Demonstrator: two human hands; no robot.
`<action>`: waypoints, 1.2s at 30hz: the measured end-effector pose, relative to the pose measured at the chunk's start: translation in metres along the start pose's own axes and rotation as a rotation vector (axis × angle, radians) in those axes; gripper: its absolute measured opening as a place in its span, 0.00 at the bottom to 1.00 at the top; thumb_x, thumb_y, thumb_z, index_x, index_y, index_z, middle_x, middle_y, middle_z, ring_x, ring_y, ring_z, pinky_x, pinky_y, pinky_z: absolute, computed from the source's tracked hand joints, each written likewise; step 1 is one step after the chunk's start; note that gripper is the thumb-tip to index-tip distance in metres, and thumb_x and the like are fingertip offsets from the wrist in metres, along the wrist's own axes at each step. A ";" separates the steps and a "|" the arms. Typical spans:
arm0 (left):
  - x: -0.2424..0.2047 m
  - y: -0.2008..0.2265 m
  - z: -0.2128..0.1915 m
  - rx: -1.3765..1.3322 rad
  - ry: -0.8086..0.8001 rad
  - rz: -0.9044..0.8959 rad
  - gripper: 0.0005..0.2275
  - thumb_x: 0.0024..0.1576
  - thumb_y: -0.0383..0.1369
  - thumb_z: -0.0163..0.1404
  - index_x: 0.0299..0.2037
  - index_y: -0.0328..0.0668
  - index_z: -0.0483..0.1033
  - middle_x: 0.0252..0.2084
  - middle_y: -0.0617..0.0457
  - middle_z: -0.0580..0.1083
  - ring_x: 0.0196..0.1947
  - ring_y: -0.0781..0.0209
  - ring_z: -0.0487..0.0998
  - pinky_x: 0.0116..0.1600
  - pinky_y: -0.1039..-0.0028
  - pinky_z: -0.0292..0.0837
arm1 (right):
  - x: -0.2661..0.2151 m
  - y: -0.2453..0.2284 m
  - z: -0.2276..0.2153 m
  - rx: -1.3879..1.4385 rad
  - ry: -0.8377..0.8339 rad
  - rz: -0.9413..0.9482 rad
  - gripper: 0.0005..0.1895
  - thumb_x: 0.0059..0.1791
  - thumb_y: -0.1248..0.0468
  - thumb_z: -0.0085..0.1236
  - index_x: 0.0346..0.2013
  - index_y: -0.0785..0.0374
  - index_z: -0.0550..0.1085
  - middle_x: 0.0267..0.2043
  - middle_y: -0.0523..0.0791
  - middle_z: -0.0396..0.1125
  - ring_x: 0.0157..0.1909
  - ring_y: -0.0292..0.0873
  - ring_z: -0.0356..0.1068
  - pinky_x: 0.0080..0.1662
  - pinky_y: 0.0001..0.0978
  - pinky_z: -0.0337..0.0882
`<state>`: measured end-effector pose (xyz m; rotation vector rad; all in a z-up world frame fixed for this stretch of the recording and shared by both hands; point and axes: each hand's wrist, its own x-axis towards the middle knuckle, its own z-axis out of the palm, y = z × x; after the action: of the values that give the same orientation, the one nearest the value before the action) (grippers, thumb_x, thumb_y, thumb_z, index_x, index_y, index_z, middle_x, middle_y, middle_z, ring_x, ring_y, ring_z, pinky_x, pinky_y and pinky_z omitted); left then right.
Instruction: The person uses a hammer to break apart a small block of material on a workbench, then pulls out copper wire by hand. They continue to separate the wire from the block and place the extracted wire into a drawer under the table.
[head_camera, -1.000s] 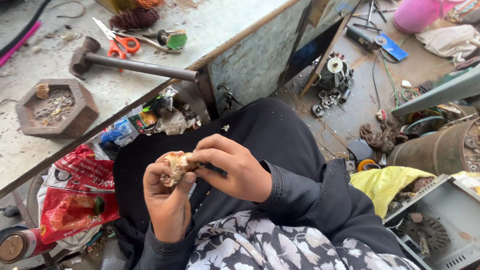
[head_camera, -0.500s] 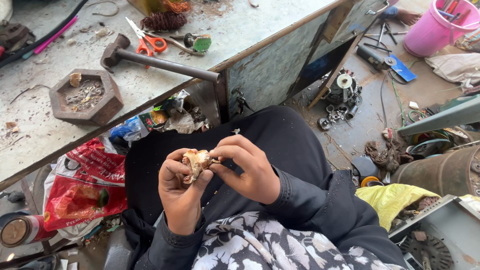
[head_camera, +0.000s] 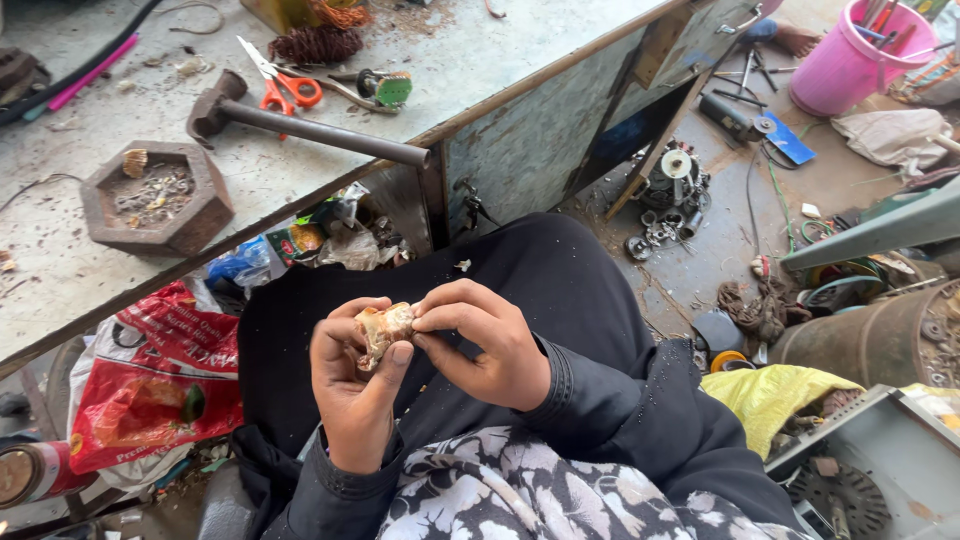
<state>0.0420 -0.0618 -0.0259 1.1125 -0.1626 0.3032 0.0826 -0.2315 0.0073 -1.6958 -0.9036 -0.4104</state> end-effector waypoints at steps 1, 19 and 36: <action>0.000 0.001 0.001 0.000 -0.008 -0.010 0.13 0.59 0.23 0.56 0.48 0.41 0.64 0.60 0.43 0.67 0.54 0.66 0.75 0.59 0.77 0.74 | 0.000 0.000 -0.001 -0.012 0.007 0.001 0.12 0.49 0.75 0.65 0.45 0.66 0.74 0.49 0.48 0.69 0.49 0.44 0.76 0.50 0.33 0.78; 0.000 -0.023 -0.017 0.022 -0.052 -0.207 0.16 0.63 0.24 0.53 0.59 0.27 0.69 0.52 0.47 0.73 0.48 0.64 0.74 0.51 0.77 0.72 | 0.011 0.002 -0.015 0.005 -0.045 -0.001 0.11 0.49 0.73 0.64 0.45 0.64 0.75 0.49 0.48 0.71 0.48 0.46 0.76 0.49 0.34 0.78; -0.003 -0.025 -0.029 -0.002 -0.037 -0.238 0.18 0.64 0.22 0.49 0.64 0.22 0.63 0.58 0.37 0.71 0.57 0.53 0.77 0.65 0.60 0.74 | 0.001 0.020 -0.008 -0.112 -0.027 -0.077 0.11 0.56 0.62 0.60 0.50 0.62 0.72 0.46 0.46 0.68 0.47 0.46 0.72 0.50 0.34 0.73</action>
<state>0.0467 -0.0461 -0.0606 1.1235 -0.0616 0.0702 0.0991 -0.2401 -0.0029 -1.7764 -0.9836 -0.4987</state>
